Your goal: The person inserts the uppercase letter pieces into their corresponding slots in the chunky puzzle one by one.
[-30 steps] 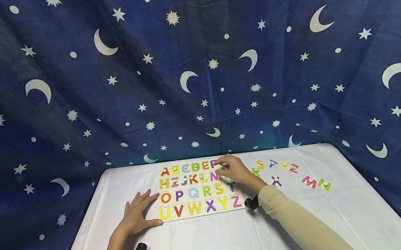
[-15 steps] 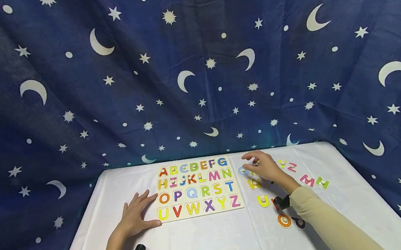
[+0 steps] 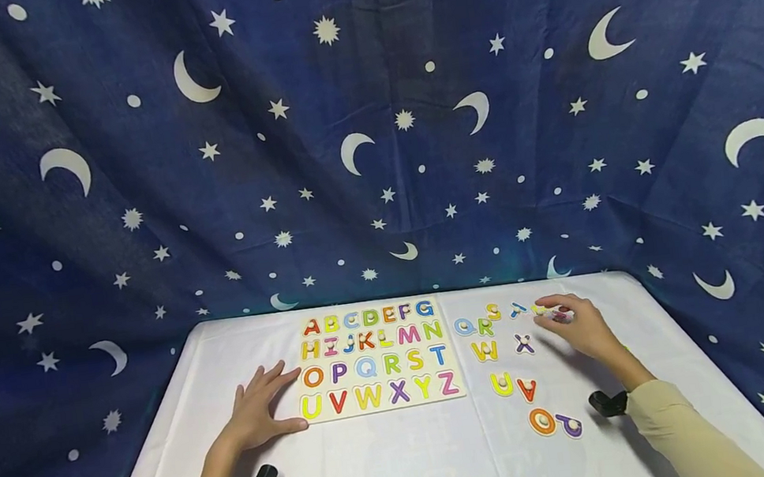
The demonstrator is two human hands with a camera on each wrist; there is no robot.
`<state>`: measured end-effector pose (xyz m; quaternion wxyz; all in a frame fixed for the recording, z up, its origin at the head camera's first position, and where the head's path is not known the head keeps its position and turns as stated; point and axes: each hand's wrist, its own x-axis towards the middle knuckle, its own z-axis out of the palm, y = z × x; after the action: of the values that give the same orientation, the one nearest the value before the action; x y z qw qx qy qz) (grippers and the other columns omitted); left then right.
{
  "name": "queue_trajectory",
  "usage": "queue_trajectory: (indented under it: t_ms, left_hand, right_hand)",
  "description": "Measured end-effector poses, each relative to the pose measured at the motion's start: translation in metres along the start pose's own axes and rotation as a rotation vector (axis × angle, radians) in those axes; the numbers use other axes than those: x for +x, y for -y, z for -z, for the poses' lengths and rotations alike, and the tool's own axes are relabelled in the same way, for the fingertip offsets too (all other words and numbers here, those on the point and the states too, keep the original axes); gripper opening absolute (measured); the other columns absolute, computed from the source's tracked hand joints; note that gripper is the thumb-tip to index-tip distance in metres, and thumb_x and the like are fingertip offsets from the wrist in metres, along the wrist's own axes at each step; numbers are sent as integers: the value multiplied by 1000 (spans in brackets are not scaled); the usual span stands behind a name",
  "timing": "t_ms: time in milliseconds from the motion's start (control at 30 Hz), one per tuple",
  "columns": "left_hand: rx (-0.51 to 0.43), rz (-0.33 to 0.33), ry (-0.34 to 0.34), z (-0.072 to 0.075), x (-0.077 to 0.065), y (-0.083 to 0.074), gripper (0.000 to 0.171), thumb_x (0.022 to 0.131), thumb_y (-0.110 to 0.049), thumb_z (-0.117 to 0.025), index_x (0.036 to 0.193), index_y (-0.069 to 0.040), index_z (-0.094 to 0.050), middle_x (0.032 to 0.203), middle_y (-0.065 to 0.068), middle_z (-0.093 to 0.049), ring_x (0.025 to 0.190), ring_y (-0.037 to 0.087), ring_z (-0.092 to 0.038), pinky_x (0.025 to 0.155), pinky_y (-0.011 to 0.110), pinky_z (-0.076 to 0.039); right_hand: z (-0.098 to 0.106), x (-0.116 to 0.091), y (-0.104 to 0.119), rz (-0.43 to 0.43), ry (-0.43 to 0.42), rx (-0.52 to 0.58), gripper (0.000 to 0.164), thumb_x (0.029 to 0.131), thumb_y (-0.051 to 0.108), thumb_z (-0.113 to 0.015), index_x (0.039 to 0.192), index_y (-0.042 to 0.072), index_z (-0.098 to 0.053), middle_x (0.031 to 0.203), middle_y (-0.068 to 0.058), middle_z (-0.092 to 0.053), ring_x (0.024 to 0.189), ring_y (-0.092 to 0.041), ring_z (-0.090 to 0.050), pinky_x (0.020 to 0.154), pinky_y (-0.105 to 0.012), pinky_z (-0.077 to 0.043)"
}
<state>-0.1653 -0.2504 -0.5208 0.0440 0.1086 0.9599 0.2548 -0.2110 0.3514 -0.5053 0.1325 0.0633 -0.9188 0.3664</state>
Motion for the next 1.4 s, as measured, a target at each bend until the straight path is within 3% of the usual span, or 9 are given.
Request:
queue_trajectory:
  t_ms: [267,533,833,1000,1400]
  left_hand:
    - [8,3,-1,-1,0,2,100,64,-55,-93,149,-18,-55,162,22,-36,151,53,-15,115,79,-1]
    - [11,3,6,0,1,3,100,64,-56,-92,149,-18,-55,162,22,-36,151,53,-14,115,79,-1]
    - [18,-7,-6,0,0,1,101,64,-57,-92,149,-17,-55,162,22,-36,151,52,-16,115,79,-3]
    - [8,-7,-6,1,0,1,101,64,-57,-92,149,-17,-55,162,22,-36,152,52,-15,116,78,-2]
    - [1,-16,-10,0,0,2,101,64,-57,-92,149,-17,-55,162,22,-37,152,52,-15,115,78,-2]
  right_hand:
    - [27,-26,-30,-161,34,-34,43,94,29,-78,127,4,-68,132,-29,-61,123,-49,-53,97,-67,-44]
    - [34,-41,-55,-165,66,-85,34,90,24,-81,115,2,-74,121,-28,-66,114,-48,-59,94,-63,-48]
    - [38,-49,-61,-177,105,-109,32,89,25,-82,109,1,-75,119,-27,-66,112,-45,-59,92,-58,-49]
    - [40,-52,-60,-212,92,-104,32,89,28,-83,107,3,-76,117,-23,-68,107,-37,-61,87,-47,-51]
    - [37,-54,-63,-230,13,-125,26,87,26,-85,100,5,-78,113,-20,-72,107,-38,-64,87,-43,-54]
